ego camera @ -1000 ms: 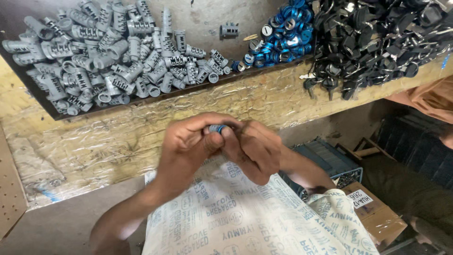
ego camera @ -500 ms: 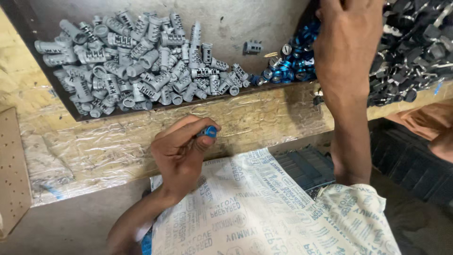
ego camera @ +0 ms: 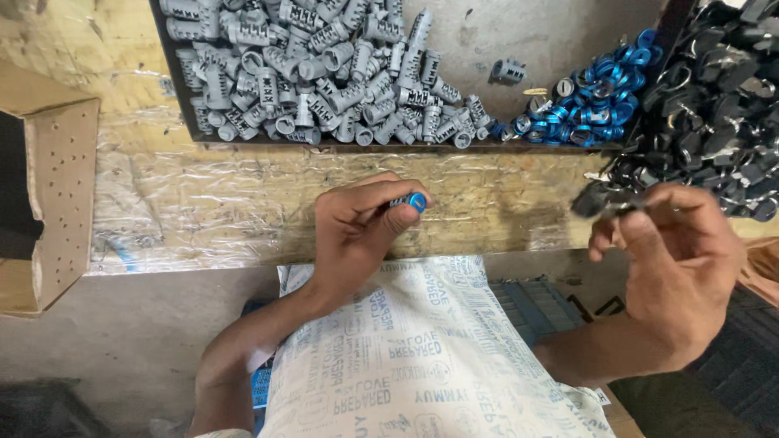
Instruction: The person sits at a workbench assembling padlock cylinder locks. They pick small blue and gray pin components from trays, press them into open lock cylinder bodies one at a time, and occasionally pick up a keyed cylinder to check it before setting it aside and starting the next one.
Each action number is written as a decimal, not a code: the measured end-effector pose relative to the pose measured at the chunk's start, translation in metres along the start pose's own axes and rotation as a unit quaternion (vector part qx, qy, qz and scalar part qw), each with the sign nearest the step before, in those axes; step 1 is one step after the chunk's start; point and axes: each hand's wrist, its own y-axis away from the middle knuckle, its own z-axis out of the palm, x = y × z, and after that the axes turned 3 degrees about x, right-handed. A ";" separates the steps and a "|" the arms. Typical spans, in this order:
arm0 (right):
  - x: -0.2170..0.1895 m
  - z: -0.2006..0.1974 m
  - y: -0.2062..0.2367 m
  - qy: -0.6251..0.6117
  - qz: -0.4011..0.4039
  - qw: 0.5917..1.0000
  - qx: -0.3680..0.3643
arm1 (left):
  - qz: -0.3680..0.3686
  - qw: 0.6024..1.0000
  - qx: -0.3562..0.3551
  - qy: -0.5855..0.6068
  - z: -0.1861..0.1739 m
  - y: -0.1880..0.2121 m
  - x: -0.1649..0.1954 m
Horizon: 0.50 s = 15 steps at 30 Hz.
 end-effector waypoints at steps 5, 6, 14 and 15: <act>0.016 -0.003 0.013 -0.306 0.157 0.936 -0.068 | -0.048 0.996 -0.032 0.068 -0.004 0.003 0.001; 0.023 0.006 0.015 -0.422 0.174 0.888 -0.065 | -0.062 0.995 -0.035 0.066 -0.004 0.004 0.000; 0.049 0.129 0.044 -0.213 -0.122 0.967 0.072 | -0.034 0.997 -0.060 0.030 -0.002 0.012 -0.002; 0.044 0.139 0.041 -0.134 -0.158 0.974 0.095 | -0.032 0.998 -0.055 0.021 -0.002 0.012 -0.002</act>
